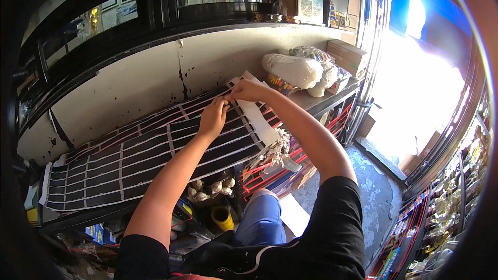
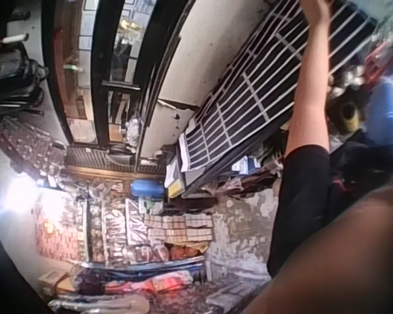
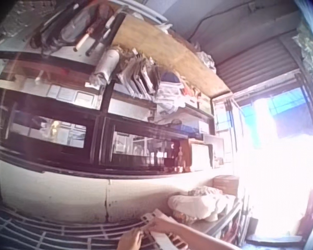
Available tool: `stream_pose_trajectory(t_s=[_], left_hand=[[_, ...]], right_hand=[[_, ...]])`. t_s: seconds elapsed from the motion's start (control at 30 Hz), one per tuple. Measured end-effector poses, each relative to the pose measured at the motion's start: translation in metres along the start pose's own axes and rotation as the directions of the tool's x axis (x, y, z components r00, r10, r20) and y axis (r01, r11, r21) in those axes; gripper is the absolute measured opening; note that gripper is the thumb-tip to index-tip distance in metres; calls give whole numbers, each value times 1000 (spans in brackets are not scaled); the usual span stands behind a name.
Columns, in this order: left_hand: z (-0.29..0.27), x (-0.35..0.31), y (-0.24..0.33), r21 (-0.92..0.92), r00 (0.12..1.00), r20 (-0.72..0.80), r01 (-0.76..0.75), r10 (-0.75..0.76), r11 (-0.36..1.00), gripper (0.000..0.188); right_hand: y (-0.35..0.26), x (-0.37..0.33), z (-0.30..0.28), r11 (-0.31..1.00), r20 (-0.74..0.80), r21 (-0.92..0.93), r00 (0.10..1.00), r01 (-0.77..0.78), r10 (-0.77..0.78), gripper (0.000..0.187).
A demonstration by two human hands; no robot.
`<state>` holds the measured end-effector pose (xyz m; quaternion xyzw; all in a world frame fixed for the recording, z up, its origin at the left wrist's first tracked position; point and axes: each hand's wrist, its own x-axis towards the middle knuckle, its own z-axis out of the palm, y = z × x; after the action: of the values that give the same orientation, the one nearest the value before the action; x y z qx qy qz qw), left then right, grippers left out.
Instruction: The person assembles a small solar panel by aligning and taping a black frame to a grid of solar cells. They repeatedly adjust the frame, apply white tape along the edges, and handle a small black component with wires. The person also peels protective film from the panel surface and continues securing the frame with tape.
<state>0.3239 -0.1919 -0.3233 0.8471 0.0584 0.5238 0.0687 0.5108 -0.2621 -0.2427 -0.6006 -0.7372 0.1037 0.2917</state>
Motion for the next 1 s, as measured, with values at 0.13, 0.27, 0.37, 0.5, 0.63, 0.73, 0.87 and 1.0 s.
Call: stream_pose_trajectory(t_s=[0.13,0.27,0.37,0.5,0.63,0.73,0.87,1.0], left_hand=[[2,-5,-1,-99,999,-7,32,-33,995,10],[-1,-5,2,-98,999,9,40,-39,994,10],[-2,-3,4,-11,997,15,-74,74,997,9],[-3,-4,7,-33,972,12,-232,233,972,7],[-4,-3,3,-107,988,-9,151,-153,983,7],[-4,0,-3,-218,963,-41,252,-267,943,12],[0,1,-6,-167,973,-193,95,-128,981,14],[-2,-4,-7,-139,989,-135,47,-66,989,16]], right_hand=[[-7,-1,4,939,54,-303,981,-163,187,21],[-20,16,2,925,99,-367,985,-95,140,23],[-25,27,8,814,88,-554,960,-176,267,25],[-21,22,18,791,-170,-535,955,-298,245,25],[-20,9,11,855,-340,-516,929,-53,-147,32],[-20,-11,7,880,-266,-472,945,45,-192,46],[-12,-24,20,980,-141,-189,989,-60,33,40],[-7,-16,36,993,-129,99,988,-70,82,26]])
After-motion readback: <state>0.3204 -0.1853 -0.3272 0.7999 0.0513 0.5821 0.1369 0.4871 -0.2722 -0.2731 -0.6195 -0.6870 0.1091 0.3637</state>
